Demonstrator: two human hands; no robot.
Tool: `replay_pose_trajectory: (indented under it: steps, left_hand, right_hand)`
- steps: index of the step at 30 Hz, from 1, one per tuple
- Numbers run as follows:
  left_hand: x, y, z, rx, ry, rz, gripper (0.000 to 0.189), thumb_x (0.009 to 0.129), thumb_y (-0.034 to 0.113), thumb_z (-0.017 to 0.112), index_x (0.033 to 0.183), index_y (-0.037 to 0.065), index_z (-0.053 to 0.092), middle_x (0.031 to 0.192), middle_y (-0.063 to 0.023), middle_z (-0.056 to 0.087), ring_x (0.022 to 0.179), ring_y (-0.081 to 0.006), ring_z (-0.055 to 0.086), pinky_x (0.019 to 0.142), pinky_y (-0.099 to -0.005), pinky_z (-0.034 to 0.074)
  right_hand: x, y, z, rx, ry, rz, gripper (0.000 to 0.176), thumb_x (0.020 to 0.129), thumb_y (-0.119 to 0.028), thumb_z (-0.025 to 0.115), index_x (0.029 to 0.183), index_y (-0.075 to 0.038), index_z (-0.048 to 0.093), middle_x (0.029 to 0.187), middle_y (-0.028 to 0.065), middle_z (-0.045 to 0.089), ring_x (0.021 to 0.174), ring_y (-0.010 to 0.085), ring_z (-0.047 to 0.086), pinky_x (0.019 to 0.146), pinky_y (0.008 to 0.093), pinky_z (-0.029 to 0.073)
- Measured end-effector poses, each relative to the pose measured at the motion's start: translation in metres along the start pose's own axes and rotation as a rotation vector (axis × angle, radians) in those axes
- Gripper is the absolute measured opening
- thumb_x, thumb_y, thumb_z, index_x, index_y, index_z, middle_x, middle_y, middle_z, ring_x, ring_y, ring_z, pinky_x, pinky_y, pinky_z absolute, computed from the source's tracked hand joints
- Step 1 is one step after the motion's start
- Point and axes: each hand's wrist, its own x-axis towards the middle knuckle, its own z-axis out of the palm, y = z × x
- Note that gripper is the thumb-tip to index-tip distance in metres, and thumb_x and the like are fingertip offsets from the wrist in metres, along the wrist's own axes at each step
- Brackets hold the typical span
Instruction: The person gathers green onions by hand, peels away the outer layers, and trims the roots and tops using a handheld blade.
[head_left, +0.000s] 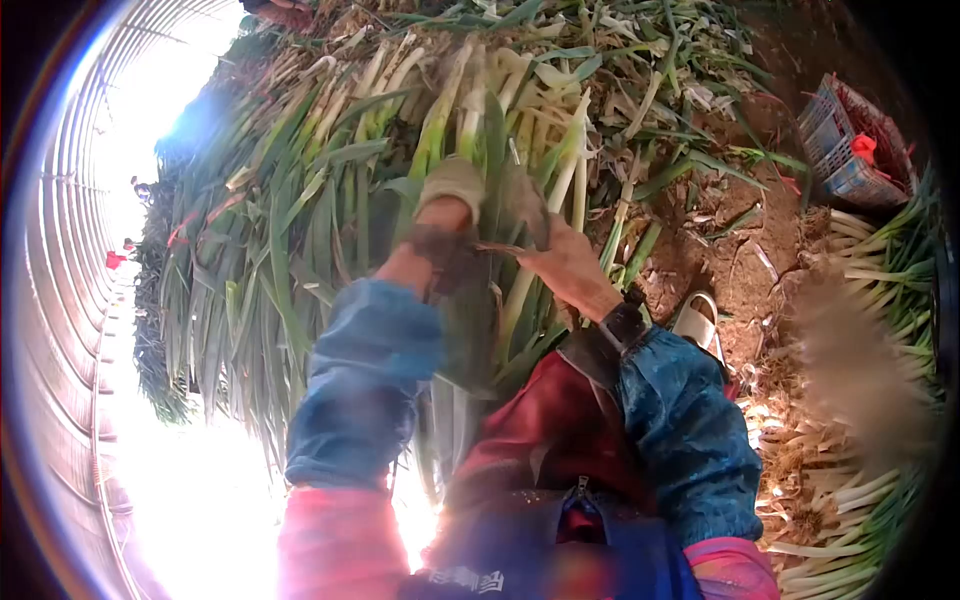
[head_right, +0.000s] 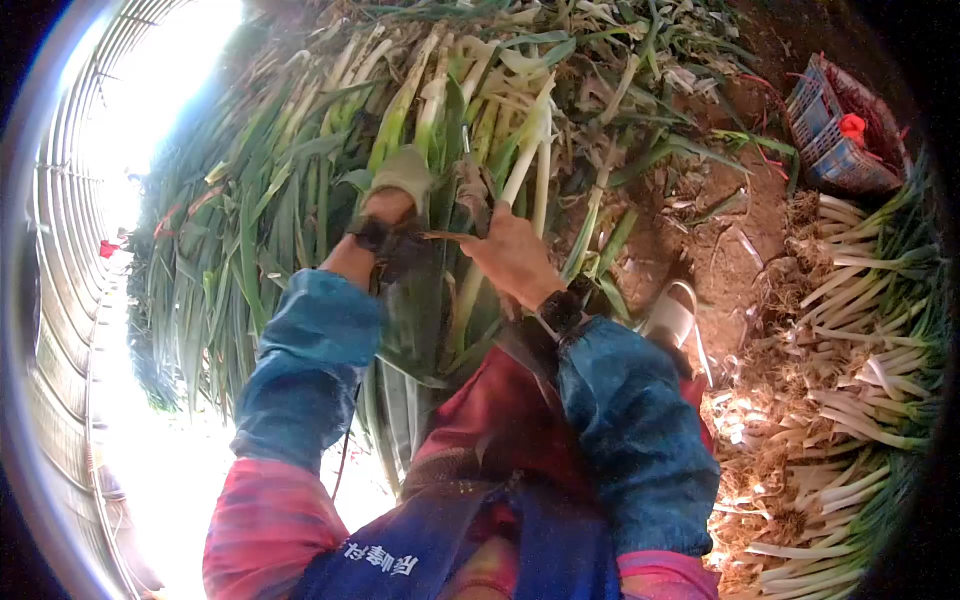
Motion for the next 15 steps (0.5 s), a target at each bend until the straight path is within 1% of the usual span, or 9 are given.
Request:
replay_pose_trajectory:
  steps: [2, 3, 4, 6, 7, 10, 13, 15]
  left_hand:
    - [-0.025, 0.0, -0.031, -0.318, -0.074, -0.101, 0.029, 0.071, 0.018, 0.067, 0.092, -0.001, 0.068, 0.092, -0.0196, 0.067, 0.083, -0.0267, 0.066, 0.073, -0.0388, 0.052]
    - [-0.033, -0.02, -0.024, -0.367, 0.062, -0.007, 0.034, 0.07, 0.011, 0.065, 0.102, -0.003, 0.065, 0.091, -0.0168, 0.066, 0.081, -0.0236, 0.064, 0.074, -0.0359, 0.051]
    - [-0.032, -0.037, -0.016, -0.604, 0.06, -0.063, 0.038, 0.072, 0.01, 0.064, 0.107, -0.004, 0.062, 0.093, -0.0167, 0.067, 0.083, -0.0253, 0.064, 0.075, -0.0359, 0.051]
    - [-0.039, -0.047, -0.012, -1.079, 0.056, -0.177, 0.046, 0.074, 0.009, 0.062, 0.117, -0.008, 0.057, 0.097, -0.0167, 0.067, 0.085, -0.0286, 0.065, 0.078, -0.036, 0.051]
    - [-0.044, -0.053, -0.007, -1.321, 0.066, -0.167, 0.047, 0.075, 0.002, 0.059, 0.12, -0.009, 0.054, 0.097, -0.0133, 0.067, 0.088, -0.0238, 0.065, 0.079, -0.0343, 0.052]
    - [-0.053, -0.052, -0.008, -1.389, 0.139, -0.181, 0.044, 0.076, 0.002, 0.059, 0.118, -0.008, 0.057, 0.098, -0.0117, 0.067, 0.086, -0.0214, 0.065, 0.079, -0.0336, 0.053]
    - [-0.058, -0.055, -0.007, -1.399, 0.131, -0.203, 0.037, 0.078, 0.003, 0.058, 0.114, -0.006, 0.06, 0.1, -0.0097, 0.067, 0.089, -0.0192, 0.063, 0.084, -0.0315, 0.051]
    - [-0.041, -0.083, 0.008, -1.385, 0.12, -0.172, 0.033, 0.08, 0.004, 0.056, 0.112, -0.005, 0.062, 0.102, -0.0085, 0.067, 0.093, -0.0174, 0.062, 0.087, -0.0297, 0.049]
  right_hand:
    - [-0.011, -0.004, -0.002, 0.014, -0.014, -0.059, 0.047, 0.077, -0.027, 0.065, 0.102, 0.008, 0.044, 0.082, 0.0307, 0.06, 0.081, 0.0463, 0.06, 0.074, 0.0491, 0.047]
    - [-0.017, -0.011, -0.003, 0.006, -0.059, -0.045, 0.047, 0.077, -0.026, 0.065, 0.101, 0.008, 0.044, 0.08, 0.0304, 0.06, 0.079, 0.0464, 0.06, 0.073, 0.0492, 0.047]
    - [-0.025, -0.019, -0.003, -0.003, -0.104, -0.029, 0.046, 0.077, -0.026, 0.065, 0.101, 0.007, 0.044, 0.079, 0.0301, 0.06, 0.078, 0.0465, 0.06, 0.072, 0.0493, 0.047]
    - [-0.039, -0.026, 0.0, -0.023, -0.18, -0.025, 0.045, 0.077, -0.025, 0.065, 0.101, 0.007, 0.044, 0.077, 0.0295, 0.06, 0.076, 0.0464, 0.061, 0.072, 0.0495, 0.047]
    - [-0.045, -0.027, 0.004, -0.034, -0.213, -0.038, 0.044, 0.077, -0.025, 0.065, 0.101, 0.006, 0.044, 0.077, 0.0294, 0.06, 0.076, 0.0462, 0.061, 0.071, 0.0496, 0.047]
    - [-0.055, -0.035, 0.005, -0.05, -0.266, -0.04, 0.044, 0.078, -0.024, 0.064, 0.101, 0.006, 0.043, 0.076, 0.0292, 0.06, 0.076, 0.0458, 0.061, 0.07, 0.0498, 0.047]
    - [-0.053, -0.031, 0.006, -0.031, -0.264, -0.071, 0.045, 0.077, -0.024, 0.064, 0.102, 0.006, 0.043, 0.076, 0.029, 0.06, 0.076, 0.0459, 0.061, 0.069, 0.0495, 0.047]
    - [-0.052, -0.034, 0.006, -0.045, -0.268, -0.061, 0.045, 0.077, -0.024, 0.064, 0.103, 0.006, 0.043, 0.076, 0.0285, 0.06, 0.075, 0.0457, 0.061, 0.069, 0.0492, 0.047]
